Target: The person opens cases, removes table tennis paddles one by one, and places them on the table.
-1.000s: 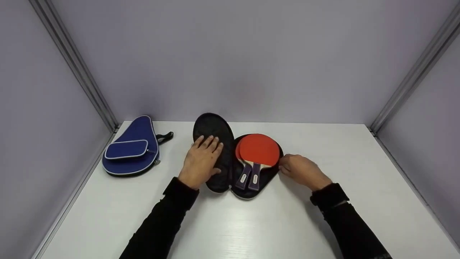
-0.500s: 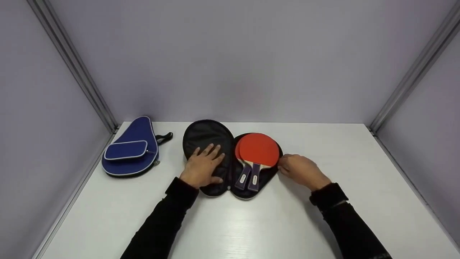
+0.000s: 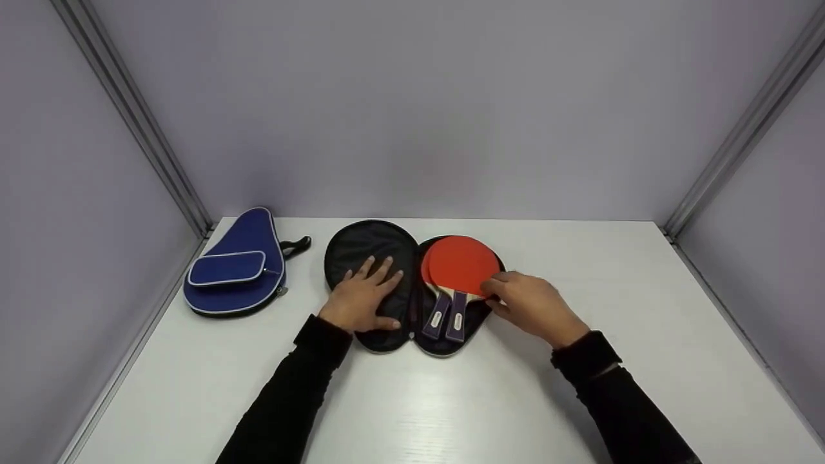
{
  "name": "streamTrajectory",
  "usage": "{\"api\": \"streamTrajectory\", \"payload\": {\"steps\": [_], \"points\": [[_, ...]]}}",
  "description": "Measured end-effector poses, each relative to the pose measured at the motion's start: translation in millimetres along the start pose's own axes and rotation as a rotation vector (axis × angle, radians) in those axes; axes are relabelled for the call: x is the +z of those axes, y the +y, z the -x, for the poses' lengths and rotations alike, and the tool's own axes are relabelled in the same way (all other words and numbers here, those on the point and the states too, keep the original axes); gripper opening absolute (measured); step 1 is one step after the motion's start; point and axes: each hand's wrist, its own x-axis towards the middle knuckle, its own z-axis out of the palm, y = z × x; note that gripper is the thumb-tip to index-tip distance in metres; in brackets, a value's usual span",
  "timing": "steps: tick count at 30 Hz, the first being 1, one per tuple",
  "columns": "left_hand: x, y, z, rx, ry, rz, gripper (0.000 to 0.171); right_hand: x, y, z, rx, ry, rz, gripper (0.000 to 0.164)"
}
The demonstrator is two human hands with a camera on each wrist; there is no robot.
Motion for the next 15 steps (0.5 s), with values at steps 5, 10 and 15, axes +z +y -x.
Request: {"api": "streamTrajectory", "payload": {"steps": [5, 10, 15], "points": [[0.3, 1.1, -0.7, -0.004, 0.003, 0.006, 0.103, -0.8, -12.0, -2.5, -0.141, 0.006, 0.007, 0.035], [1.1, 1.4, -1.0, -0.003, 0.011, 0.003, 0.103, 3.4, -23.2, -4.9, -0.29, 0.008, 0.068, 0.036], [1.2, 1.0, -1.0, -0.002, 0.015, -0.01, 0.103, 7.8, -34.4, -7.8, -0.42, 0.031, 0.164, 0.034]]}}
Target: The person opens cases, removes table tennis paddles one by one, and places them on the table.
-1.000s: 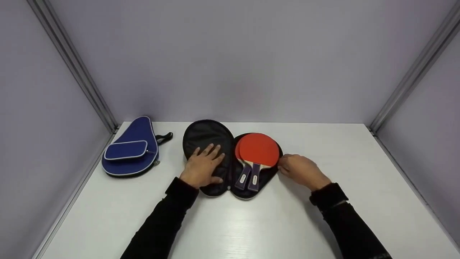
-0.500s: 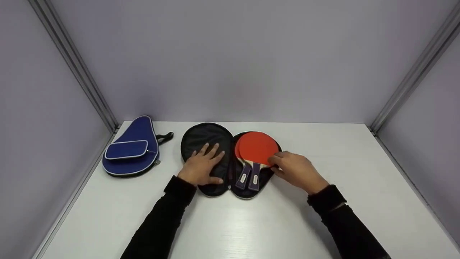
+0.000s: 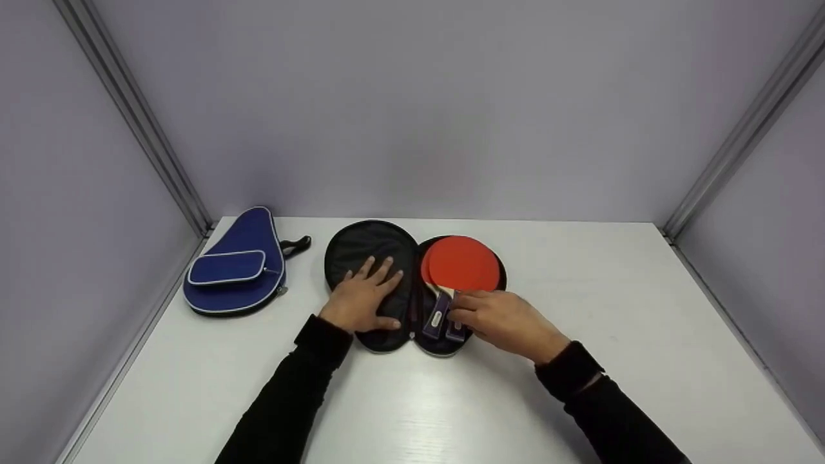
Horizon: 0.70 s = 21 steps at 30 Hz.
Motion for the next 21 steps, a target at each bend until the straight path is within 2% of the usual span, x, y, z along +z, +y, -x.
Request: {"api": "streamTrajectory", "payload": {"steps": [6, 8, 13, 15, 21], "points": [[3.7, -3.6, -2.0, 0.018, 0.017, 0.033, 0.102, 6.3, -8.6, -4.1, -0.059, -0.016, 0.083, 0.034], [20.4, -15.1, -9.9, 0.039, 0.049, 0.022, 0.106, 9.4, -9.7, -4.7, -0.075, -0.024, 0.103, 0.032], [19.6, -14.4, -9.9, 0.034, 0.041, 0.019, 0.106, 12.0, -8.2, -4.4, -0.088, -0.008, 0.125, 0.029], [3.0, -2.6, -2.2, 0.008, 0.005, 0.031, 0.103, 10.7, -6.6, -3.8, -0.083, 0.004, 0.119, 0.029], [2.8, -0.2, -0.7, -0.013, -0.003, -0.003, 0.103, 6.9, -2.0, -2.7, -0.075, 0.039, 0.111, 0.032]]}}
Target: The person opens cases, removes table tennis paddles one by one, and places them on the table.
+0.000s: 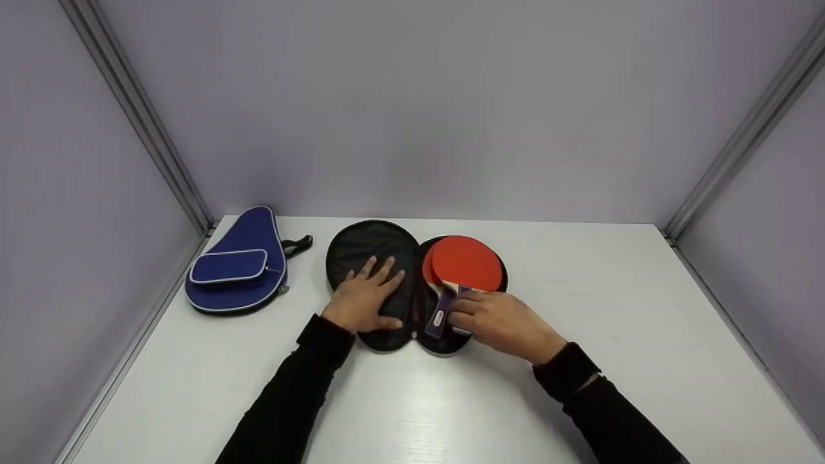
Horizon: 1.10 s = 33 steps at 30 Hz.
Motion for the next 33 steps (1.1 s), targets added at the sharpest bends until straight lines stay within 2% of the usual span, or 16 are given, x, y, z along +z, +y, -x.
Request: {"api": "streamTrajectory", "payload": {"steps": [5, 8, 9, 15, 16, 23, 29, 33], "points": [[-0.6, 0.9, 0.4, 0.0, 0.005, -0.005, 0.103, -4.3, 4.2, 2.1, 0.037, 0.033, 0.0, 0.036], [-0.7, 1.0, 0.9, 0.007, 0.014, -0.001, 0.102, -7.9, 6.8, 3.3, 0.068, 0.068, -0.007, 0.03], [8.6, -5.5, -2.5, 0.025, 0.041, -0.012, 0.105, -9.0, 7.6, 3.7, 0.078, 0.082, -0.006, 0.028], [7.5, -4.7, -0.6, 0.033, 0.06, -0.014, 0.103, -16.7, 11.8, 4.6, 0.147, 0.148, -0.007, 0.027], [-1.5, 1.9, 2.9, 0.015, 0.036, -0.004, 0.1, -18.3, 12.2, 4.4, 0.161, 0.15, -0.009, 0.029], [0.4, 1.3, 1.8, -0.004, 0.018, -0.018, 0.103, -27.0, 13.2, 3.6, 0.274, 0.149, 0.003, 0.044], [-1.1, 2.7, 1.9, -0.008, 0.009, -0.008, 0.104, -32.1, 18.1, 7.5, 0.356, 0.21, 0.007, 0.036], [-1.7, 3.4, 1.8, -0.012, 0.0, -0.005, 0.105, -36.6, 22.9, 11.4, 0.429, 0.239, 0.022, 0.037]]}}
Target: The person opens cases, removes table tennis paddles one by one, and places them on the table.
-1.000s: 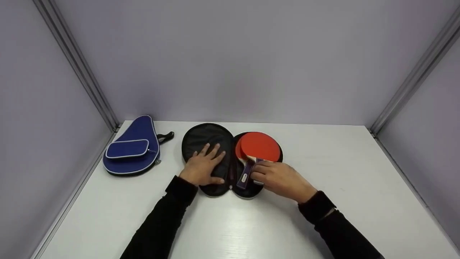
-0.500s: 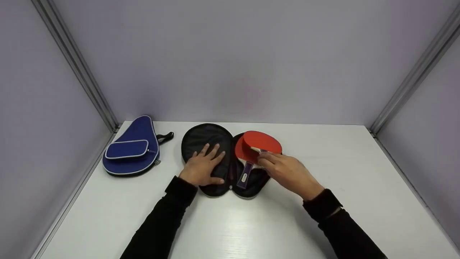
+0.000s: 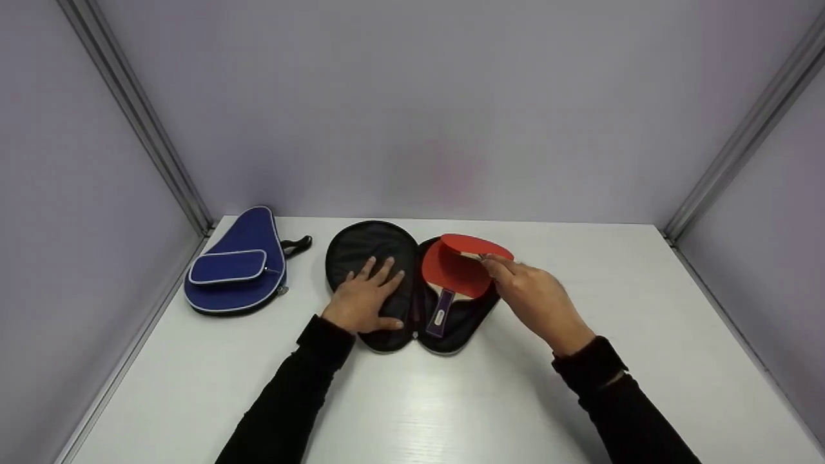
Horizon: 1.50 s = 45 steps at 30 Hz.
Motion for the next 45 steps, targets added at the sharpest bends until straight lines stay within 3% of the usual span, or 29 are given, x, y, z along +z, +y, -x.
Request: {"api": "streamTrajectory", "payload": {"steps": [14, 24, 31, 45], "points": [[3.6, 0.4, -0.5, -0.008, 0.017, -0.014, 0.102, -20.7, 30.6, 3.8, 0.197, 0.015, -0.124, 0.029], [5.0, -1.1, -1.1, 0.011, 0.034, 0.002, 0.101, -33.9, 63.1, 12.2, 0.347, 0.013, -0.125, 0.028], [0.8, 1.9, -0.5, -0.001, 0.011, -0.001, 0.101, -42.2, 87.6, 20.9, 0.439, 0.006, -0.127, 0.031], [2.1, 0.9, -1.6, 0.0, 0.014, -0.012, 0.102, -54.0, 137.9, 51.2, 0.58, 0.045, -0.097, 0.034]]}}
